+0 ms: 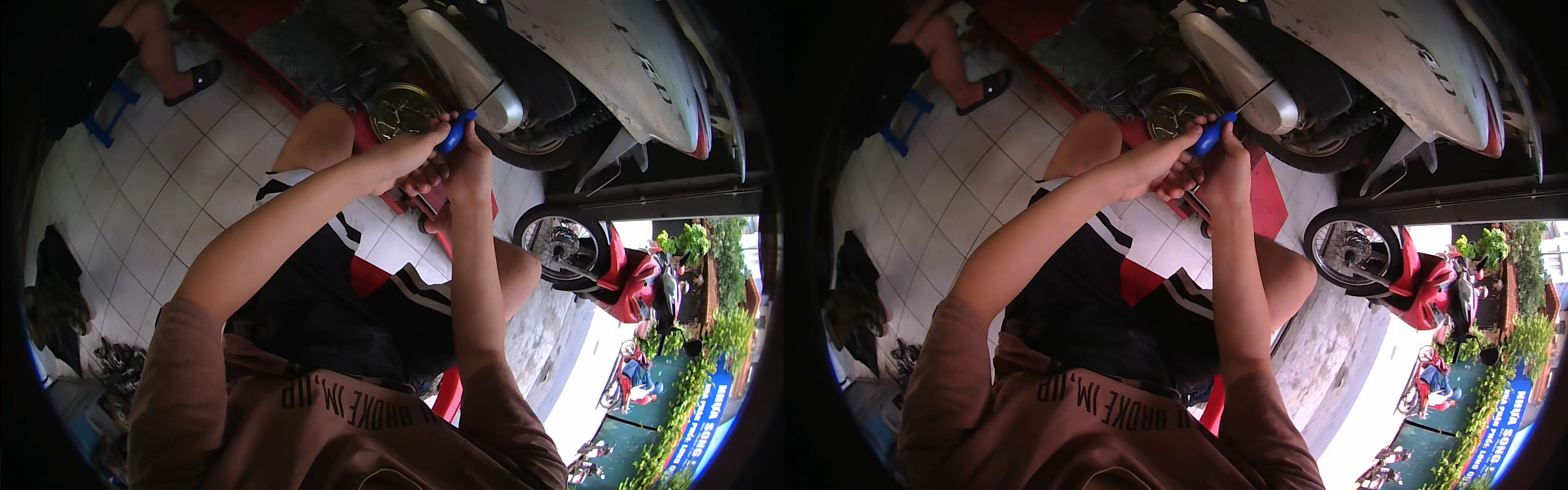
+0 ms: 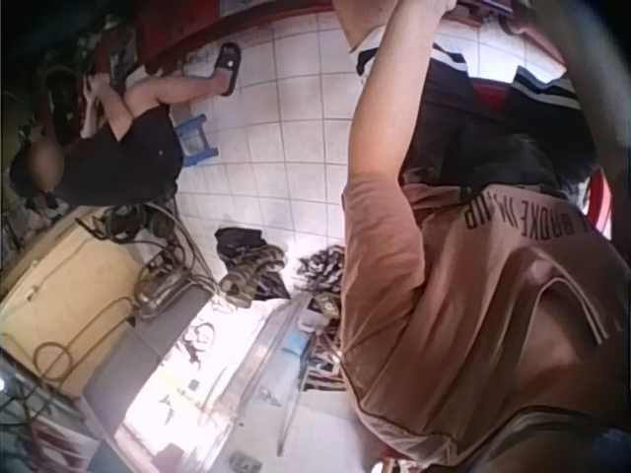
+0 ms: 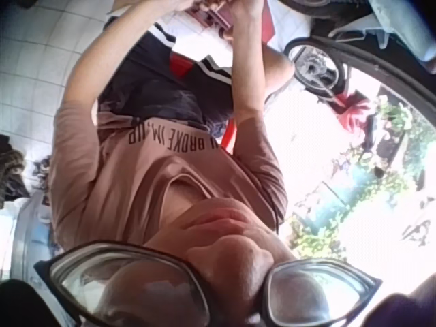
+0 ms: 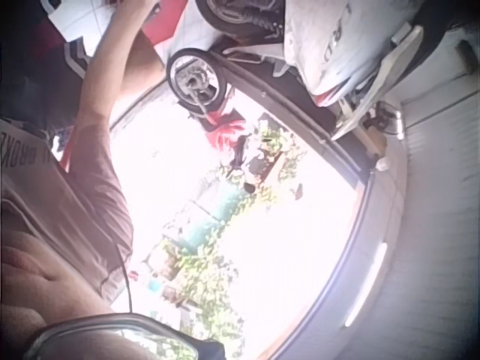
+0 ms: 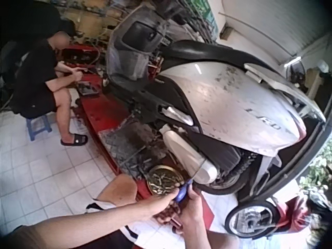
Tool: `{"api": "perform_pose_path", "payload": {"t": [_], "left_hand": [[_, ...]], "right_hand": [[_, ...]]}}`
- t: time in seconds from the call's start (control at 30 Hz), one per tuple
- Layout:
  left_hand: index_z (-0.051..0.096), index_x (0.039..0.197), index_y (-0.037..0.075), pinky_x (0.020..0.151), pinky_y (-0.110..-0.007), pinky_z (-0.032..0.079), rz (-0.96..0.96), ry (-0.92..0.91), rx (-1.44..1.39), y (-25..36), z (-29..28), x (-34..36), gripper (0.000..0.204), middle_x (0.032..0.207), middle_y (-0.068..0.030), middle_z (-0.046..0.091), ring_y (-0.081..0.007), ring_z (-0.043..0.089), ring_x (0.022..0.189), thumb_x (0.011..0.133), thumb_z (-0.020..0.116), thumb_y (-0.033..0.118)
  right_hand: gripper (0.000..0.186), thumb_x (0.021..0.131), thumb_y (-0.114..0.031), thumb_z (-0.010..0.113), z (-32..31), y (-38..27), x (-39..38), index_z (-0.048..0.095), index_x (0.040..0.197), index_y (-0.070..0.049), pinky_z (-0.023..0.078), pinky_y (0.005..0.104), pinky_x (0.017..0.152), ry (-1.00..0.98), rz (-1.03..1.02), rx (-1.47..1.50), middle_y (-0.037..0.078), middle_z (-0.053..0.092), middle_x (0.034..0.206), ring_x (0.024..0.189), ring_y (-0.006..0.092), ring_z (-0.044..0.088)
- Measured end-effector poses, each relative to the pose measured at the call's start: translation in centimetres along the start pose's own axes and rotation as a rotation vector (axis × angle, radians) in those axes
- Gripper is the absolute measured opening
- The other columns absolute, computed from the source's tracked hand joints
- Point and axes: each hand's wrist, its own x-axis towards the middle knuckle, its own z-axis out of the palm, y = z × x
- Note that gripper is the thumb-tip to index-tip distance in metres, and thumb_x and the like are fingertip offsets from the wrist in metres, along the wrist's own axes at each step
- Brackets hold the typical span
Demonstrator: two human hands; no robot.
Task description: The person sits on a stool in a workshop and uses a screwdriver to remove screws from the side panel of a white motorcycle. They place the removed screws into a metal tray and continue to work on the panel using a wrench.
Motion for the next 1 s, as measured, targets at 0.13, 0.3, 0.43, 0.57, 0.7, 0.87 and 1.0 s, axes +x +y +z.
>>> {"api": "perform_pose_path", "payload": {"t": [0.13,0.3,0.43,0.57,0.7,0.87,1.0], "left_hand": [[0.057,0.09,0.009,0.045,-0.022,0.036,0.096,0.016,-0.223,-0.1,0.5,0.2,0.034,0.076,-0.0037,0.057,-0.0081,0.046,0.051,0.094,0.054,0.043],[0.058,0.091,0.002,0.057,-0.035,0.049,0.296,0.399,0.489,-0.8,-0.1,0.9,0.022,0.078,-0.0137,0.061,-0.0259,0.064,0.063,0.089,0.063,0.023],[0.062,0.094,-0.003,0.056,-0.036,0.048,0.81,0.551,1.036,-0.6,-0.2,-0.2,0.023,0.078,-0.0172,0.063,-0.0277,0.063,0.064,0.079,0.07,0.014],[0.063,0.093,-0.005,0.065,-0.039,0.049,1.003,0.665,1.104,-1.1,-0.4,1.0,0.021,0.077,-0.0212,0.064,-0.0366,0.065,0.077,0.078,0.067,0.009],[0.063,0.095,-0.003,0.066,-0.036,0.05,0.503,0.458,0.828,-2.3,0.3,1.7,0.019,0.08,-0.0162,0.066,-0.0307,0.066,0.076,0.082,0.066,0.011],[0.062,0.089,0.002,0.051,-0.023,0.038,0.329,0.053,0.158,-2.1,0.5,1.4,0.034,0.069,0.0005,0.056,-0.0092,0.051,0.059,0.09,0.063,0.036],[0.06,0.087,0.006,0.047,-0.019,0.028,0.133,-0.15,-0.373,-1.6,1.2,0.7,0.047,0.064,0.0046,0.047,-0.0043,0.039,0.052,0.092,0.054,0.052]], "right_hand": [[0.032,0.099,-0.033,0.044,-0.8,-0.7,0.3,0.053,0.11,-0.005,0.047,0.0342,0.089,-0.031,0.063,-0.13,0.009,0.06,0.105,0.094,0.0209,0.058],[0.028,0.097,-0.029,0.052,-0.7,0.2,0.8,0.053,0.11,-0.004,0.048,0.0334,0.085,0.086,-0.01,-0.248,0.007,0.06,0.099,0.089,0.0181,0.059],[0.025,0.094,-0.021,0.058,-0.8,0.3,0.9,0.06,0.104,0.002,0.051,0.0345,0.08,0.251,-0.122,-0.216,0.01,0.064,0.097,0.086,0.0182,0.062],[0.024,0.094,-0.021,0.058,-0.2,-0.1,0.6,0.06,0.103,0.002,0.051,0.036,0.079,0.223,-0.136,-0.238,0.01,0.064,0.095,0.087,0.0202,0.062],[0.024,0.093,-0.024,0.06,0.3,-0.6,0.4,0.057,0.104,-0.003,0.048,0.0338,0.078,0.195,-0.126,-0.247,0.008,0.062,0.095,0.085,0.0187,0.059],[0.027,0.093,-0.031,0.059,0.1,-1.3,0.0,0.056,0.1,-0.006,0.046,0.0314,0.066,0.196,-0.087,-0.297,0.007,0.06,0.086,0.072,0.0167,0.055],[0.03,0.094,-0.035,0.055,-1.0,-1.7,0.0,0.057,0.096,-0.006,0.041,0.029,0.052,0.156,-0.074,-0.355,0.005,0.057,0.077,0.059,0.014,0.049]]}}
